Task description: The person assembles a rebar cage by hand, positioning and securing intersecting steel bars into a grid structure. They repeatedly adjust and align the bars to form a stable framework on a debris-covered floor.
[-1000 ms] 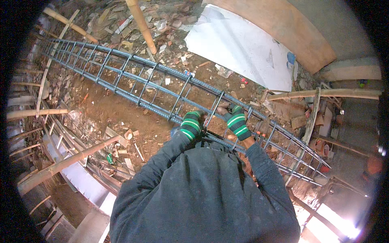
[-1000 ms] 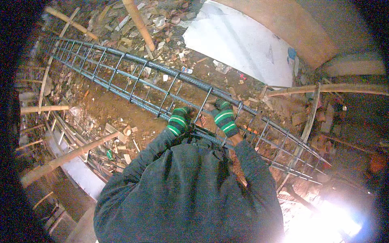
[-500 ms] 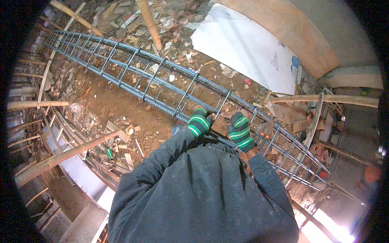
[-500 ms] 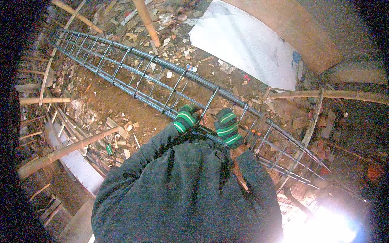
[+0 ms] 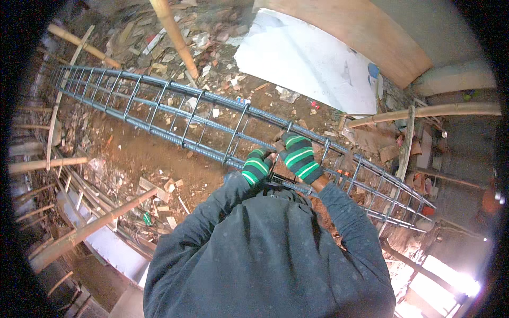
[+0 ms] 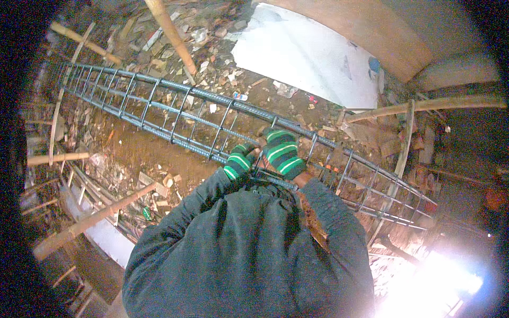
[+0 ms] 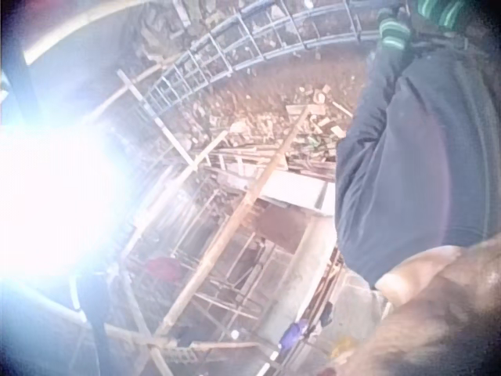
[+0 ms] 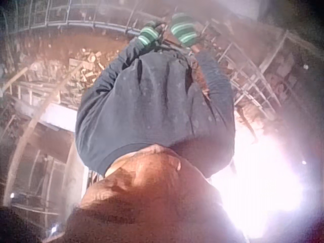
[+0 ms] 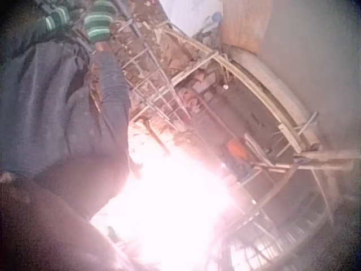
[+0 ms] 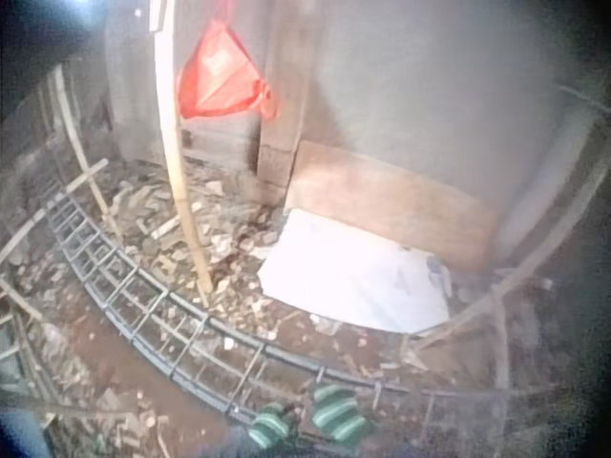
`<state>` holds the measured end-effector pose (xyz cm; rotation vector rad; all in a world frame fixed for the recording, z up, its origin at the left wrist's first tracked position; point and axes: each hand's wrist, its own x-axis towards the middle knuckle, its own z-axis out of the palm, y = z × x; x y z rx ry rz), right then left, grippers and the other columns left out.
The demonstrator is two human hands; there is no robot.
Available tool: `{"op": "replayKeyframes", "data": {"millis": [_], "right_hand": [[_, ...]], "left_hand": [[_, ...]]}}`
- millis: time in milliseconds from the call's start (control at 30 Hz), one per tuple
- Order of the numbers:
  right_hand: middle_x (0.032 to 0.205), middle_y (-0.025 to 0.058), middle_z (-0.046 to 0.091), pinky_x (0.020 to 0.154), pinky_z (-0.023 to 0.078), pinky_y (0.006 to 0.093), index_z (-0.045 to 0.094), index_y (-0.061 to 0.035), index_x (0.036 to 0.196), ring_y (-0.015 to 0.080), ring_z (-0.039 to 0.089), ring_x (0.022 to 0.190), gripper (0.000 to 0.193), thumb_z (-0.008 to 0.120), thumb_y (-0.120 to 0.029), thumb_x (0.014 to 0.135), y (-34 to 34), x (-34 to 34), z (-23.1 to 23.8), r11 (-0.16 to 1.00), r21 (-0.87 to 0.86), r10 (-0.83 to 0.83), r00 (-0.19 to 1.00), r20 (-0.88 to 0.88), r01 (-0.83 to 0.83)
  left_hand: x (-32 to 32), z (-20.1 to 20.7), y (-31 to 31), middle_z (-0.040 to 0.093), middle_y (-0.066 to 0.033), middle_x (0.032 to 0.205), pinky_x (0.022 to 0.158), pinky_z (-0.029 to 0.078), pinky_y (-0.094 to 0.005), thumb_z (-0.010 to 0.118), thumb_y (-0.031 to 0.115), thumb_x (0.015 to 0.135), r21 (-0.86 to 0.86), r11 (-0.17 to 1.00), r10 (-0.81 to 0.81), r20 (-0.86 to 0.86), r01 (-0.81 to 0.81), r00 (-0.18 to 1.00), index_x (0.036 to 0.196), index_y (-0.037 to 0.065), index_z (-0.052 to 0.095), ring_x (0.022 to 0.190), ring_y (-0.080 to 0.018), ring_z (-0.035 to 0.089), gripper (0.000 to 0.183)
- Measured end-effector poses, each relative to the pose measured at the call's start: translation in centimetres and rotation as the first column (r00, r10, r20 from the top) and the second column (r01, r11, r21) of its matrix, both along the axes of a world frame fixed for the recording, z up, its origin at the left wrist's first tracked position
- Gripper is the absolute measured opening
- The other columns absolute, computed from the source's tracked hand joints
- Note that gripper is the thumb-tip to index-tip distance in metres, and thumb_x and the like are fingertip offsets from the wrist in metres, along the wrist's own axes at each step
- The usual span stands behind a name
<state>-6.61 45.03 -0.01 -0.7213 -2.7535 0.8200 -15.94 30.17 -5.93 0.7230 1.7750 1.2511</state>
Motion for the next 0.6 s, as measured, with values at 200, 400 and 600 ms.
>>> {"op": "replayKeyframes", "data": {"millis": [200, 400, 600], "right_hand": [[0.098, 0.0192, 0.068, 0.09, 0.051, 0.0525, 0.068, -0.0055, 0.1, 0.0395, 0.065, 0.096, 0.03, 0.068, -0.026, 0.078, -2.1, -0.2, 1.1, 0.987, 0.155, 0.024, 0.993, 0.119, -0.042], [0.086, 0.0201, 0.069, 0.065, 0.053, 0.0544, 0.07, -0.0045, 0.088, 0.0378, 0.069, 0.077, 0.023, 0.067, -0.024, 0.076, -4.4, -2.1, -0.5, 0.939, 0.341, -0.135, 0.961, 0.24, 0.047], [0.085, 0.0217, 0.072, 0.061, 0.051, 0.0513, 0.076, -0.0011, 0.094, 0.0365, 0.07, 0.076, 0.028, 0.068, -0.023, 0.078, -5.9, -5.6, -5.0, 0.906, 0.304, -0.378, 0.886, 0.269, 0.295]], "left_hand": [[-1.3, -2.1, -0.2, 0.073, -0.0101, 0.102, 0.082, 0.054, -0.0352, 0.065, 0.02, 0.1, 0.086, 0.995, -0.083, 0.39, 0.053, 0.917, 0.122, -0.003, 0.067, 0.091, -0.017, 0.064, 0.032], [-4.2, -4.5, -0.3, 0.071, -0.0054, 0.111, 0.075, 0.054, -0.031, 0.067, 0.012, 0.097, 0.081, 0.969, -0.248, 0.312, 0.235, 0.917, 0.125, 0.002, 0.066, 0.089, -0.0157, 0.064, 0.03], [-7.7, -5.0, 0.1, 0.066, -0.0142, 0.126, 0.097, 0.049, -0.0457, 0.063, 0.028, 0.095, -0.02, 0.638, -0.74, -0.29, 0.77, 0.606, 0.136, 0.007, 0.058, 0.116, -0.0361, 0.06, 0.046]]}}
